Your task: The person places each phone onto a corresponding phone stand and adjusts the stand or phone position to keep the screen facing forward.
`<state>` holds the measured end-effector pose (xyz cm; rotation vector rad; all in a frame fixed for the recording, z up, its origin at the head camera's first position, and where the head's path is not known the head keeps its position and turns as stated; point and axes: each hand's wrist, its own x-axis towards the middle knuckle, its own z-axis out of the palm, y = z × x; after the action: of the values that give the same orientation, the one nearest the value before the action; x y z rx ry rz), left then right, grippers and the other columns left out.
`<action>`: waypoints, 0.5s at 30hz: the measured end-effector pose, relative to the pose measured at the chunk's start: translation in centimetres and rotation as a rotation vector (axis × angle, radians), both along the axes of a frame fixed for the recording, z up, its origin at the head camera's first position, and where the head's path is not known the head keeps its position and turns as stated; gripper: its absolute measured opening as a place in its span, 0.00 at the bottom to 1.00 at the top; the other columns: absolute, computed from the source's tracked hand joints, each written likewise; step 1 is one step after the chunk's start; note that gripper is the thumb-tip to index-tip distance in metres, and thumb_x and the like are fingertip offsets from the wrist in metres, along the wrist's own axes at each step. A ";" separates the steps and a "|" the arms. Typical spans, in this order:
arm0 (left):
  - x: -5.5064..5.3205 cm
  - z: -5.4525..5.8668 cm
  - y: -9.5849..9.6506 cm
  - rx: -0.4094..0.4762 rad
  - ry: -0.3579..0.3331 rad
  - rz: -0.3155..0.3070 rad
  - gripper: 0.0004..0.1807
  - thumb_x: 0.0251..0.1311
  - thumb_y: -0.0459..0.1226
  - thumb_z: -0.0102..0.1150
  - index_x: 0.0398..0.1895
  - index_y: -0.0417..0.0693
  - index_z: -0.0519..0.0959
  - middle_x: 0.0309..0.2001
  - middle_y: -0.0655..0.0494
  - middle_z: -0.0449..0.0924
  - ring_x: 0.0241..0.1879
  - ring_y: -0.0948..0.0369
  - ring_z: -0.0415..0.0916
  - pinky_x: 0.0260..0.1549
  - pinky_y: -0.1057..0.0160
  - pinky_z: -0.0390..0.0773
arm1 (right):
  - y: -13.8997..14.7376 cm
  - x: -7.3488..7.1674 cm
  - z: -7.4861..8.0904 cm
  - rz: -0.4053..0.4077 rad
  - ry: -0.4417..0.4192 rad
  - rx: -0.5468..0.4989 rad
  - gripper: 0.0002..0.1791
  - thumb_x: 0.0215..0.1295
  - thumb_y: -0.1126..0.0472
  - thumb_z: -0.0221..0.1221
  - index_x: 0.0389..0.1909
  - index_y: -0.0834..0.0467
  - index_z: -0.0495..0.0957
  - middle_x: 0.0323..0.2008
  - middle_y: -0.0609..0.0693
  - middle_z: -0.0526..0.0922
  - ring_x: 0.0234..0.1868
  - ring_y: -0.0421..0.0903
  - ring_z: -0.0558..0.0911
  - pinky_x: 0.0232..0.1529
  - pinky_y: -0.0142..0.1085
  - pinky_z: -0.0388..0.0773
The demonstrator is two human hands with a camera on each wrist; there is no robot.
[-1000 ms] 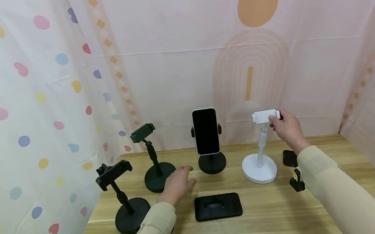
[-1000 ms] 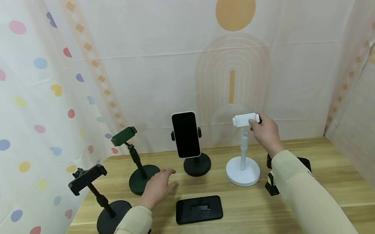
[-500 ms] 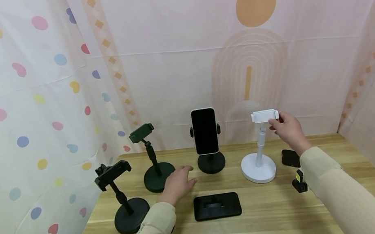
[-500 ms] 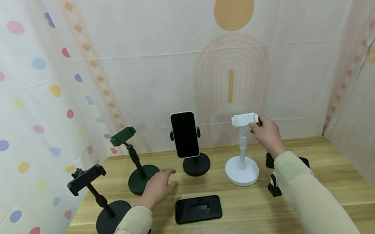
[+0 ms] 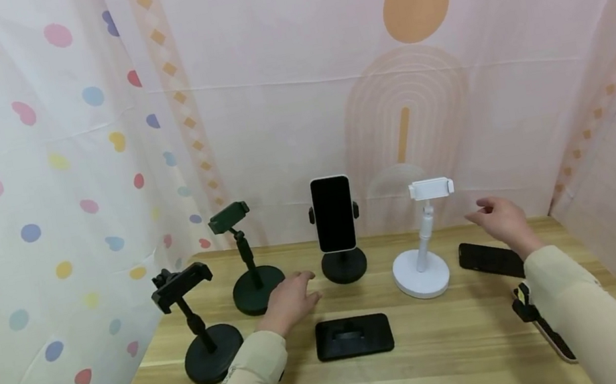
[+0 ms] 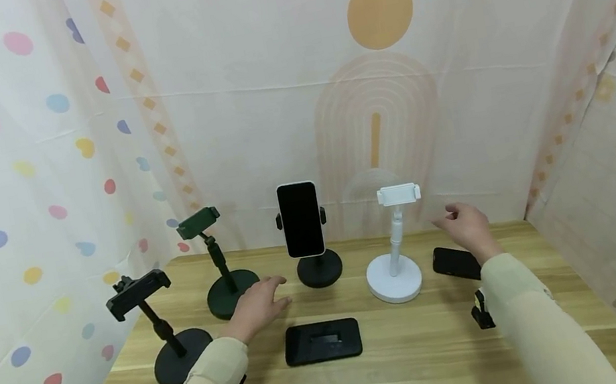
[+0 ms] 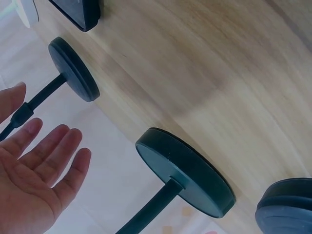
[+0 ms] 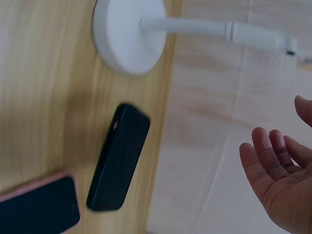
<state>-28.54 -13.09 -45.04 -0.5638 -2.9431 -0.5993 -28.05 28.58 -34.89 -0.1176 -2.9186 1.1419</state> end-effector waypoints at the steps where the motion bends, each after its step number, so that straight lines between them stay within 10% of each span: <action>1: 0.0 0.1 0.0 -0.013 -0.002 0.002 0.23 0.64 0.40 0.65 0.59 0.39 0.77 0.57 0.38 0.76 0.52 0.43 0.78 0.48 0.44 0.77 | 0.4 0.1 -0.1 0.002 0.000 0.013 0.37 0.75 0.50 0.50 0.69 0.76 0.58 0.63 0.76 0.65 0.62 0.70 0.68 0.59 0.59 0.68; 15: 0.5 0.9 0.5 -0.351 -0.095 0.111 0.15 0.57 0.40 0.70 0.45 0.42 0.82 0.42 0.42 0.81 0.43 0.43 0.77 0.44 0.40 0.75 | 4.0 2.0 -2.1 0.093 -0.109 0.215 0.38 0.72 0.50 0.53 0.61 0.84 0.63 0.60 0.81 0.66 0.58 0.77 0.68 0.54 0.63 0.70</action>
<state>-28.06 -12.55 -44.12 -0.4020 -3.1640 -0.0989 -26.03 32.53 -37.03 -0.0452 -3.1509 0.8486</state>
